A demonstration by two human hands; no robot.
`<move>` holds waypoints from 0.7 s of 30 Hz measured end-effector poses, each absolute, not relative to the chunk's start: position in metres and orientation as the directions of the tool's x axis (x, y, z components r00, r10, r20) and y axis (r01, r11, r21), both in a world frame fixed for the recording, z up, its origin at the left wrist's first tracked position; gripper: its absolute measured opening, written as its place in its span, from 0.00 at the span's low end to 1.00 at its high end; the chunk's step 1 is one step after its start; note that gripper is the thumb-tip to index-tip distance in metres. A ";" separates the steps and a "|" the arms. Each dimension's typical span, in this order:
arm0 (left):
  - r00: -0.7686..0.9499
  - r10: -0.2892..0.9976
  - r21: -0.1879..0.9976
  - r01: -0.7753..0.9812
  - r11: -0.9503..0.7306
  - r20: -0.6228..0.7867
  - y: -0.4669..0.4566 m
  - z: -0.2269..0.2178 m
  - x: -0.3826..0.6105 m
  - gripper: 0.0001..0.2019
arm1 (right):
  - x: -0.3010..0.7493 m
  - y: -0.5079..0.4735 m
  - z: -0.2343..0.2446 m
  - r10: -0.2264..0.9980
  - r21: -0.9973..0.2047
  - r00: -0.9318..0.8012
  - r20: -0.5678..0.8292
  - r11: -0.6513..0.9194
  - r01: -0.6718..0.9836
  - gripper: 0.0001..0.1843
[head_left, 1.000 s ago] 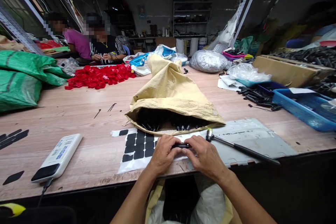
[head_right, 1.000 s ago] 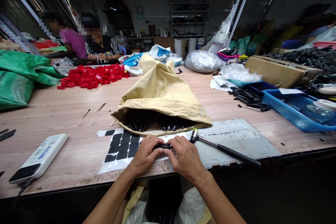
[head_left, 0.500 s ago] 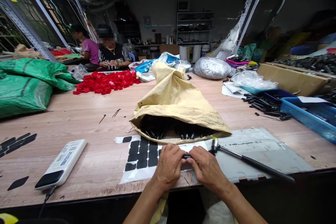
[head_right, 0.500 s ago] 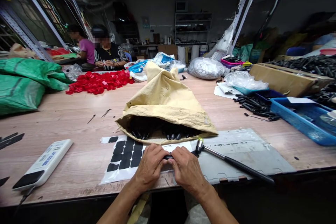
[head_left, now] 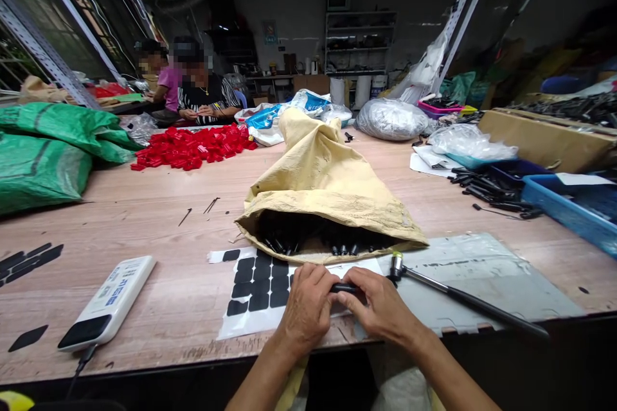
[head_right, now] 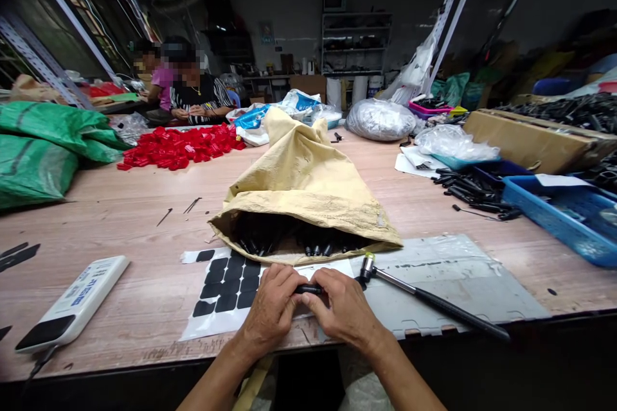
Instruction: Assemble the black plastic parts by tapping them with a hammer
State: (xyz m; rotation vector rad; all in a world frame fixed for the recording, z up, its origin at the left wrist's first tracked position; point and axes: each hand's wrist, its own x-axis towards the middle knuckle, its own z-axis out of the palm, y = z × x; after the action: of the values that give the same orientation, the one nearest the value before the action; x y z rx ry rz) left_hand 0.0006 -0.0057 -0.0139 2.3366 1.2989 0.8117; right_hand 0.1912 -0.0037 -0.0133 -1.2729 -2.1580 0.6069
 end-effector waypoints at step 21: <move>0.395 0.863 0.560 0.657 -0.505 0.315 -0.008 -0.014 0.001 0.13 | 0.193 -0.003 -0.025 0.858 -0.621 -0.409 0.310 0.509 0.596 0.11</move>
State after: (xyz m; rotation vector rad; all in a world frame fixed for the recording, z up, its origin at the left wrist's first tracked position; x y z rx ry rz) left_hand 0.0011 -0.0076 -0.0145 2.3124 1.3182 0.8295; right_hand 0.1926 -0.0033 -0.0246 -1.1829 -2.1469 0.5621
